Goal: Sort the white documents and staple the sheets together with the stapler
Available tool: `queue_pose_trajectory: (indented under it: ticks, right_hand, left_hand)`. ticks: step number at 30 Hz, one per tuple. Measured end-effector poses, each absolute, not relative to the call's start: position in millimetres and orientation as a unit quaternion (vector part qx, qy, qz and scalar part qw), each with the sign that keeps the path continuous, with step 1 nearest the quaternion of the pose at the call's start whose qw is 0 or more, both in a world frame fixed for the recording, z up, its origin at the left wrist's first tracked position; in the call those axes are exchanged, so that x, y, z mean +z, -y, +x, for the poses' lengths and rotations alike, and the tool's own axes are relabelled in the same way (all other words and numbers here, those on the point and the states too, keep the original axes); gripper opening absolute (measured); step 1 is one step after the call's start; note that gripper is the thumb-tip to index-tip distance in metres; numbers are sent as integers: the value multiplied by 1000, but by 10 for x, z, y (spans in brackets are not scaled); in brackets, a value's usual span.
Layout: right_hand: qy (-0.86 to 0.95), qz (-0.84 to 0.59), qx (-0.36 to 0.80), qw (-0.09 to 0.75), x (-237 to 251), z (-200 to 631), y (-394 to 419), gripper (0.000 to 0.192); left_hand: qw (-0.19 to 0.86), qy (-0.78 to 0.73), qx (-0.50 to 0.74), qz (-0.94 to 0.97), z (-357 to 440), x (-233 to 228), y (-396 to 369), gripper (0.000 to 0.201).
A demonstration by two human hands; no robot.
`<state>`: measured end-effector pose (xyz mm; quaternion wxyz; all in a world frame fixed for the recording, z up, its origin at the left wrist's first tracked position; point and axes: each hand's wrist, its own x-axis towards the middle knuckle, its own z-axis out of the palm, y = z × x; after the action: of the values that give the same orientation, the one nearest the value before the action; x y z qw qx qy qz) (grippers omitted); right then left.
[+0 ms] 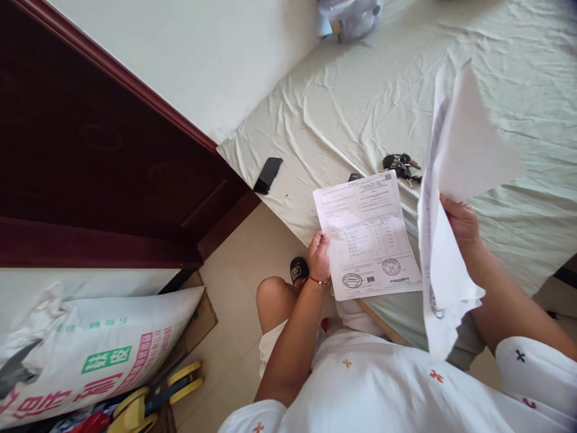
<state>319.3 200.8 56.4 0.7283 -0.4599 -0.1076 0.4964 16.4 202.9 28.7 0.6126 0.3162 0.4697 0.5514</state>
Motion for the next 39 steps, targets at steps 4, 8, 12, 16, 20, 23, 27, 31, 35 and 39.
queue_pose_trajectory:
  ticks: [4,8,12,16,20,23,27,31,35,39]
  right_hand:
    - [96,-438,492,747,596,3160,-2036,31]
    - [121,-442,469,755,597,3157,-2058,22]
    - [156,-457,460,745,615,3124,-2065,24]
    - [187,-501,522,665,639,3076,-2031,29]
    - [235,-544,534,603,597,3013,-2005,37]
    - [284,-542,512,603,515,2970,-2021,43]
    - [313,-537,474,624,437,2940,-2062,48]
    - [293,-529,479,636,409,2915,-2084,46]
    - [283,-518,500,633,363,2889,-2095,45]
    - [279,-514,506,634,344,2889,-2095,41]
  left_hand:
    - [608,-477,545,325,156,276,-2036,42]
    - [608,-479,543,325,153,282,-2031,43]
    - [609,-486,535,327,153,297,-2024,42]
    - [602,-493,532,333,164,323,-2028,44]
    - [582,-499,521,375,161,350,-2030,45]
    - [562,-502,518,405,144,339,-2026,45]
    - [543,-511,524,411,128,289,-2023,42]
    - [546,-506,531,405,134,257,-2022,29]
    - [550,-492,542,403,132,238,-2011,22]
    - [541,-498,545,404,119,189,-2004,28]
